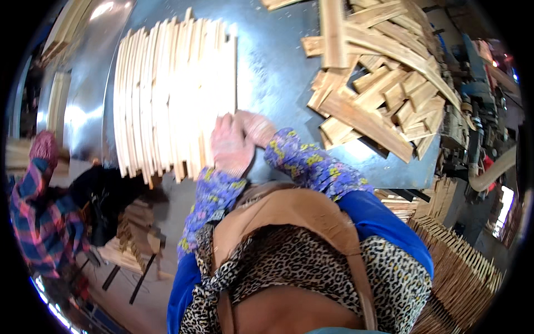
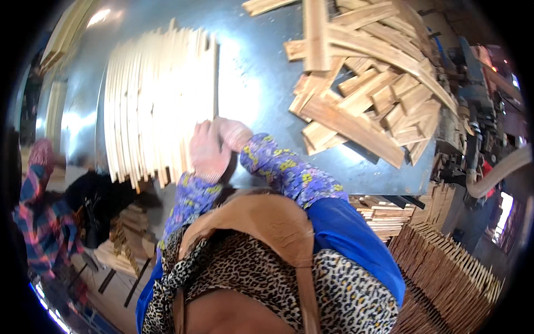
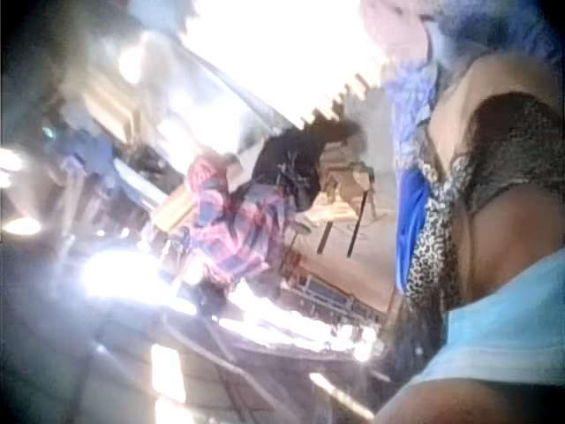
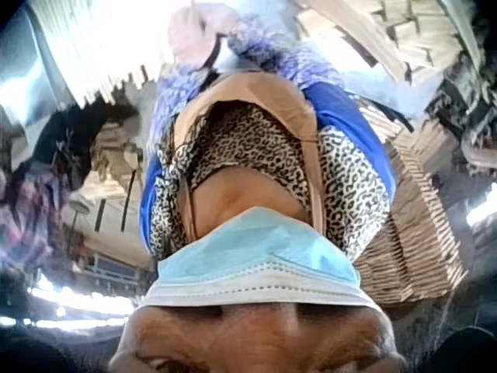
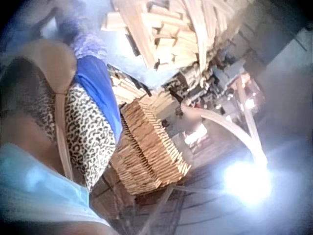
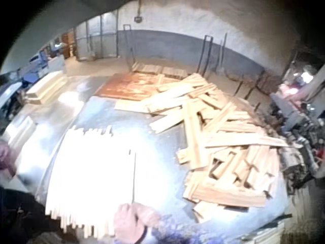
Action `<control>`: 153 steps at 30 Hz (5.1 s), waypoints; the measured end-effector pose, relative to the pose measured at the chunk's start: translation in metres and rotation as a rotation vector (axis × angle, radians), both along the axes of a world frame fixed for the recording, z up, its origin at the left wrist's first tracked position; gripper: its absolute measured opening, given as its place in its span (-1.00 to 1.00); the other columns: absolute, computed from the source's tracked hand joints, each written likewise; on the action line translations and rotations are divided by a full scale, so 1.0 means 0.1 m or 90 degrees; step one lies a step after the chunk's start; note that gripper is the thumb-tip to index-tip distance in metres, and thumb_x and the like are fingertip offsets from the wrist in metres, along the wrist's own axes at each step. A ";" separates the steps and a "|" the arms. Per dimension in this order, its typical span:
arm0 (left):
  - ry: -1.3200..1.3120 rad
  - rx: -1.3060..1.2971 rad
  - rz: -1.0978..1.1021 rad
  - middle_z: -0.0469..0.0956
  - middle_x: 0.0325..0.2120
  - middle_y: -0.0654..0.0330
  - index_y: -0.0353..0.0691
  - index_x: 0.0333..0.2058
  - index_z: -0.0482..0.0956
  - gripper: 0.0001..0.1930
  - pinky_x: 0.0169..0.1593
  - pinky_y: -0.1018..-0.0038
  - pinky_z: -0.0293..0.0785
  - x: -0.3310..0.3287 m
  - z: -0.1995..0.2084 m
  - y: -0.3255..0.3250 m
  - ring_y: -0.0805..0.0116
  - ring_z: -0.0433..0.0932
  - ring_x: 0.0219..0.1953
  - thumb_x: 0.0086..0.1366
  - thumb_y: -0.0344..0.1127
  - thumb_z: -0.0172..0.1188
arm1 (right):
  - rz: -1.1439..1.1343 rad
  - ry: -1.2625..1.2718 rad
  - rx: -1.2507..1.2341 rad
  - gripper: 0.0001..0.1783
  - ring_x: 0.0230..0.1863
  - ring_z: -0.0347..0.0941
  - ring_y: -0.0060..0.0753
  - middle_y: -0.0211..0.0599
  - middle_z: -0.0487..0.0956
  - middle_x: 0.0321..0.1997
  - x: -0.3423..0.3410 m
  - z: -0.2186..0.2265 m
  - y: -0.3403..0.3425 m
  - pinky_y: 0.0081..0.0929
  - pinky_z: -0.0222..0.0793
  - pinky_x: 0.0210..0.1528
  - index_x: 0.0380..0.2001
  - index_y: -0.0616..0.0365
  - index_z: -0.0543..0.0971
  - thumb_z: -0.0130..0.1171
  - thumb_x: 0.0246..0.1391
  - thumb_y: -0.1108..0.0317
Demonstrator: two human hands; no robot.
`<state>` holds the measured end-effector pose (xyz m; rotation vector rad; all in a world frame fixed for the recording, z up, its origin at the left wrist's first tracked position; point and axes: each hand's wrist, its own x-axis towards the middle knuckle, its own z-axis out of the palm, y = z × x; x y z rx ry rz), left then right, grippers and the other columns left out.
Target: The person sorts wooden planks on a metal table, picking them up from a pile and arranging them into a neat stack. The person handles the planks by hand, inspecting them briefly before placing them in the organized pile.
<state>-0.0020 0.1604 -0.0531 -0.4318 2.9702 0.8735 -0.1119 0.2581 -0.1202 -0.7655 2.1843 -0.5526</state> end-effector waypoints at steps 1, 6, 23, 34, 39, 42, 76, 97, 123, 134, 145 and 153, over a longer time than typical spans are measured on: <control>0.054 -0.040 -0.016 0.52 0.31 -0.07 -0.23 0.27 0.55 -0.35 0.41 0.02 0.42 0.09 -0.10 -0.03 -0.14 0.43 0.40 0.19 -0.21 0.37 | -0.161 -0.094 -0.122 -0.43 0.31 0.60 0.24 0.14 0.70 0.22 -0.02 0.01 0.04 -0.01 0.52 0.37 0.29 0.12 0.64 0.17 0.38 0.01; 0.030 -0.105 -0.038 0.45 0.40 -0.10 -0.25 0.33 0.54 -0.29 0.50 -0.06 0.33 -0.03 -0.13 0.10 -0.19 0.36 0.48 0.22 -0.17 0.45 | -0.253 0.291 -0.059 -0.27 0.20 0.65 0.24 0.12 0.73 0.15 -1.62 0.71 0.81 -0.03 0.53 0.36 0.38 0.03 0.62 0.34 0.23 -0.08; -0.058 -0.312 0.094 0.39 0.35 -0.08 -0.19 0.52 0.26 -0.09 0.44 0.01 0.36 -3.74 -0.43 -0.23 -0.10 0.42 0.38 0.26 -0.07 0.43 | 0.132 0.293 0.387 -0.01 0.22 0.61 0.06 -0.01 0.64 0.14 -3.62 0.90 1.80 -0.05 0.60 0.20 0.48 0.02 0.30 0.47 0.01 0.05; -0.058 -0.387 -0.109 0.31 0.45 -0.07 -0.03 0.50 0.35 -0.07 0.57 0.00 0.18 -2.82 -0.35 -0.48 -0.13 0.23 0.54 0.17 -0.18 0.56 | -0.561 -1.092 -0.560 -0.19 0.16 0.70 -0.08 0.00 0.71 0.21 -1.64 0.37 2.42 -0.13 0.70 0.22 0.40 0.17 0.52 0.56 0.12 0.18; 0.044 -0.196 -0.087 0.38 0.47 -0.07 -0.11 0.51 0.34 -0.17 0.53 -0.01 0.29 -2.46 -0.42 -0.46 -0.09 0.32 0.52 0.32 -0.12 0.42 | -0.542 -0.958 -0.598 -0.34 0.02 0.74 -0.19 0.04 0.71 0.16 -0.87 -0.52 1.92 -0.28 0.78 0.10 0.32 0.37 0.55 0.40 0.27 0.20; 0.052 0.220 0.070 0.44 0.44 -0.17 -0.28 0.50 0.36 -0.22 0.56 0.05 0.33 -2.56 -0.11 -0.22 -0.19 0.42 0.47 0.39 -0.11 0.33 | -0.427 -0.850 -0.513 -0.38 0.00 0.74 -0.18 0.02 0.72 0.13 -0.47 -0.84 1.29 -0.27 0.75 0.12 0.26 0.36 0.58 0.39 0.27 0.15; -0.122 -0.445 -0.221 0.69 0.20 -0.07 -0.16 0.42 0.47 -0.24 0.26 0.20 0.64 -4.38 2.50 -0.51 0.05 0.69 0.21 0.37 0.02 0.49 | 0.057 -0.288 0.082 0.55 -0.16 0.73 0.07 0.21 0.75 -0.10 -0.55 0.06 0.07 -0.04 0.65 -0.10 0.63 0.51 -0.54 0.32 0.36 -0.35; -0.048 -0.271 -0.020 0.31 0.47 0.00 -0.19 0.53 0.29 -0.06 0.61 -0.02 0.12 -2.11 -0.36 -0.12 -0.14 0.24 0.53 0.18 -0.25 0.47 | -0.936 -0.121 -0.436 -0.15 0.29 0.66 -0.01 0.08 0.72 0.27 -2.74 -0.28 1.60 -0.16 0.52 0.35 0.35 0.42 0.53 0.47 0.27 -0.07; -0.024 -0.216 0.038 0.28 0.48 -0.11 -0.12 0.52 0.31 -0.06 0.60 -0.16 0.09 -2.09 -0.29 0.39 -0.20 0.19 0.56 0.17 -0.26 0.53 | 0.113 0.416 0.246 -0.13 0.49 0.43 0.03 -0.02 0.57 0.38 -3.98 0.38 1.64 -0.11 0.36 0.51 0.49 0.17 0.37 0.33 0.06 0.35; -0.085 -0.208 0.152 0.42 0.47 -0.11 -0.20 0.54 0.29 -0.17 0.60 0.03 0.13 -1.99 -0.66 0.02 -0.08 0.36 0.49 0.32 -0.20 0.32 | -0.039 0.037 0.131 -0.38 0.05 0.72 0.32 0.29 0.74 0.00 -2.59 0.51 0.97 0.16 0.59 0.22 0.28 0.31 0.44 0.23 0.24 0.22; -0.055 0.111 0.293 0.53 0.21 -0.41 -0.38 0.33 0.49 -0.20 0.36 -0.03 0.46 -1.17 -1.20 -0.11 -0.40 0.52 0.27 0.36 0.18 0.31 | 0.091 -0.098 -0.156 -0.34 0.23 0.66 0.17 0.06 0.73 0.20 -1.33 -0.26 0.38 -0.04 0.57 0.33 0.53 -0.17 0.47 -0.07 0.51 -0.12; -0.309 0.004 0.341 0.19 0.48 -0.22 -0.31 0.51 0.23 0.23 0.51 -0.03 0.31 -0.93 -0.72 0.08 -0.33 0.28 0.45 0.01 0.24 0.63 | 0.225 0.489 0.231 -0.09 0.55 0.34 0.12 -0.08 0.47 0.51 -3.19 -0.11 1.64 0.11 0.35 0.55 0.51 -0.02 0.40 0.35 0.03 0.42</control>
